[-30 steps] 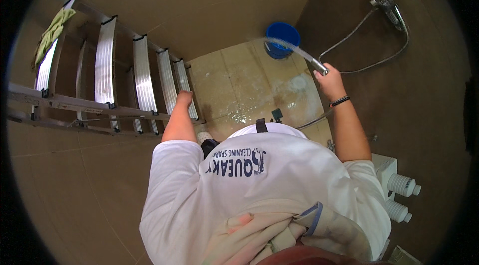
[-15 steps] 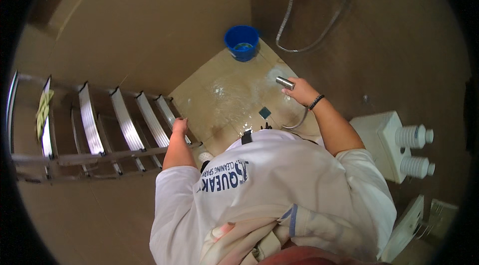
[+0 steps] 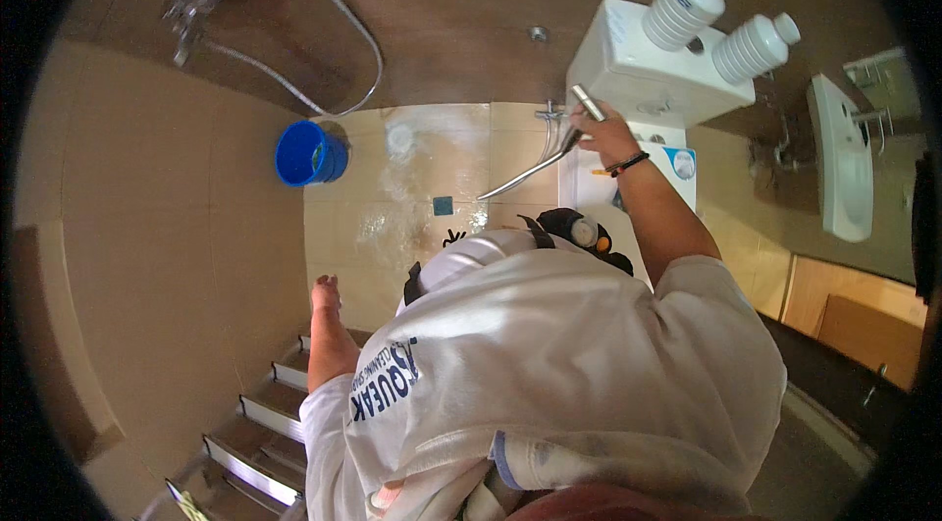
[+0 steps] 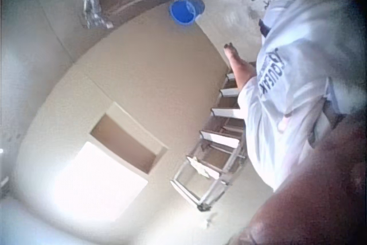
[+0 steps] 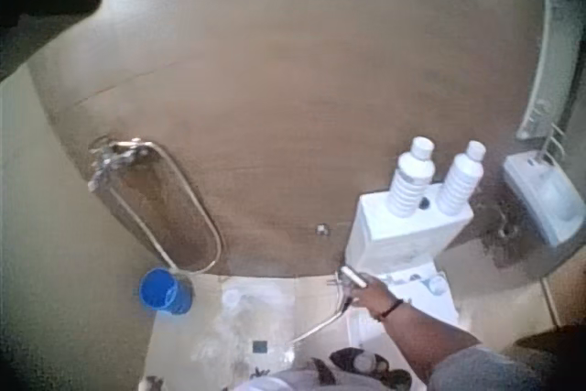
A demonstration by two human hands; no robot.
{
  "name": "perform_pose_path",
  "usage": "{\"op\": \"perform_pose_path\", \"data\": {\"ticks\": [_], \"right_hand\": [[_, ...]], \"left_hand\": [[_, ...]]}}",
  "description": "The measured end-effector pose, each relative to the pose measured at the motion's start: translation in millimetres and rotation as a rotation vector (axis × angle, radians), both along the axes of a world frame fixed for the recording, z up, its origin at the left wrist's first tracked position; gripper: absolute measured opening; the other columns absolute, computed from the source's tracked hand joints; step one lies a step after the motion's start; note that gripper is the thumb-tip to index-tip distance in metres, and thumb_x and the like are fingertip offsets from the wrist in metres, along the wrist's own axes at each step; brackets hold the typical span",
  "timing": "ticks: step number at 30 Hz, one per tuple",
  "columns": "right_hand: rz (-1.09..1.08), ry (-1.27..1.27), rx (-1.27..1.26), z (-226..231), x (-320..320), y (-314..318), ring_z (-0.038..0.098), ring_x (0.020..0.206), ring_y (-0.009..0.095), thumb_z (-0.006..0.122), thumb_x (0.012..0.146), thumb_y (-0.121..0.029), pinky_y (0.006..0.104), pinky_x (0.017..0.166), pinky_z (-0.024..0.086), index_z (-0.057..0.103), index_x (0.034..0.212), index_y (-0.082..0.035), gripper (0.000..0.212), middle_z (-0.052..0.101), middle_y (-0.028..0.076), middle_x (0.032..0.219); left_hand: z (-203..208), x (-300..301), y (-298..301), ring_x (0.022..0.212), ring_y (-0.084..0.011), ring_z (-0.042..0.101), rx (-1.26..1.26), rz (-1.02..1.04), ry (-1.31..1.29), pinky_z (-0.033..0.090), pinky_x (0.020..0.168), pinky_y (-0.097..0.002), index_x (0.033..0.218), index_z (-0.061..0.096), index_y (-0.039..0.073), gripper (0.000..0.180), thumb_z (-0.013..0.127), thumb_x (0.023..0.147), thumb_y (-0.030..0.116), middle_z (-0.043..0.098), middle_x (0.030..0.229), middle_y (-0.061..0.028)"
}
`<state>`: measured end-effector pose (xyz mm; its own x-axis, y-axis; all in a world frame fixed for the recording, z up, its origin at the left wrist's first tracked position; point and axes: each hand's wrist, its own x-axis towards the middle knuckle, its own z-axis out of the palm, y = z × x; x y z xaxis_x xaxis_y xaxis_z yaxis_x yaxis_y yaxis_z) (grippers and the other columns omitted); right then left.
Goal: The person rinses a bathroom wall using a shower head and then scrubs the tiles with a sponge from a bucket.
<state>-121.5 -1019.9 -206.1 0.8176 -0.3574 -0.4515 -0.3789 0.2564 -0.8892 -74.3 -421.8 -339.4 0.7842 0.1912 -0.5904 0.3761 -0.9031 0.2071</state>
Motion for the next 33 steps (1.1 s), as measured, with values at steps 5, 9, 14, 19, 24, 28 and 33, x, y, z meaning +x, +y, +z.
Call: {"op": "perform_pose_path", "data": {"ticks": [5,9,14,19,24,28,33], "right_hand": [[-0.347,-0.094,0.108,-13,-10,-39,0.05,0.067,0.011,0.06,0.069,-0.012,0.0235,0.054,0.041,0.05,0.085,-0.012,0.019,0.05,0.0,0.072],[-0.407,-0.19,0.114,-43,29,-56,0.05,0.069,0.011,0.06,0.069,-0.008,0.0246,0.057,0.042,0.049,0.088,-0.01,0.022,0.05,0.001,0.077],[-0.378,-0.297,0.056,-79,123,-65,0.046,0.052,0.009,0.061,0.068,-0.006,0.0208,0.045,0.038,0.052,0.083,-0.008,0.017,0.05,0.0,0.069],[-0.393,-0.173,-0.001,-115,195,-90,0.049,0.067,0.013,0.059,0.069,-0.004,0.0236,0.053,0.04,0.051,0.087,-0.009,0.021,0.052,0.002,0.078],[-0.334,-0.183,-0.077,-138,228,-97,0.049,0.069,0.014,0.06,0.068,-0.006,0.0249,0.059,0.04,0.051,0.091,-0.008,0.024,0.053,0.003,0.083],[-0.282,-0.157,-0.122,-182,245,-104,0.05,0.068,0.016,0.058,0.07,-0.006,0.0267,0.061,0.041,0.05,0.099,-0.003,0.03,0.052,0.007,0.086],[-0.163,0.01,-0.456,-214,245,-131,0.053,0.081,0.02,0.052,0.075,-0.011,0.0306,0.064,0.045,0.05,0.102,-0.004,0.028,0.054,0.011,0.092]], "left_hand": [[-32,68,4,0.053,-0.015,0.046,-0.053,0.112,-0.084,0.04,0.048,-0.0276,0.102,0.049,0.02,0.029,0.052,0.075,0.029,0.05,0.066,-0.0051],[64,78,-120,0.098,-0.0293,0.048,-0.004,-0.1,-0.17,0.038,0.082,-0.033,0.107,0.044,0.002,0.042,0.05,0.076,0.029,0.05,0.104,-0.0181],[98,57,-129,0.099,-0.0293,0.046,-0.008,-0.123,-0.197,0.037,0.084,-0.0333,0.107,0.045,0.003,0.041,0.053,0.073,0.026,0.048,0.106,-0.0191],[133,14,-106,0.1,-0.0298,0.045,0.138,-0.034,-0.185,0.036,0.084,-0.034,0.106,0.045,0.002,0.042,0.054,0.072,0.025,0.048,0.106,-0.0192],[147,-66,-49,0.097,-0.0299,0.047,0.295,0.191,-0.066,0.037,0.083,-0.0349,0.106,0.044,0.002,0.043,0.052,0.073,0.028,0.05,0.102,-0.0184],[152,-129,-35,0.096,-0.0294,0.048,0.366,0.385,0.073,0.038,0.082,-0.0355,0.107,0.045,0.004,0.044,0.053,0.073,0.031,0.052,0.101,-0.0171],[170,-116,-50,0.098,-0.0296,0.046,0.42,0.43,0.056,0.036,0.085,-0.0349,0.107,0.046,0.005,0.044,0.053,0.073,0.031,0.05,0.103,-0.0166]]}}
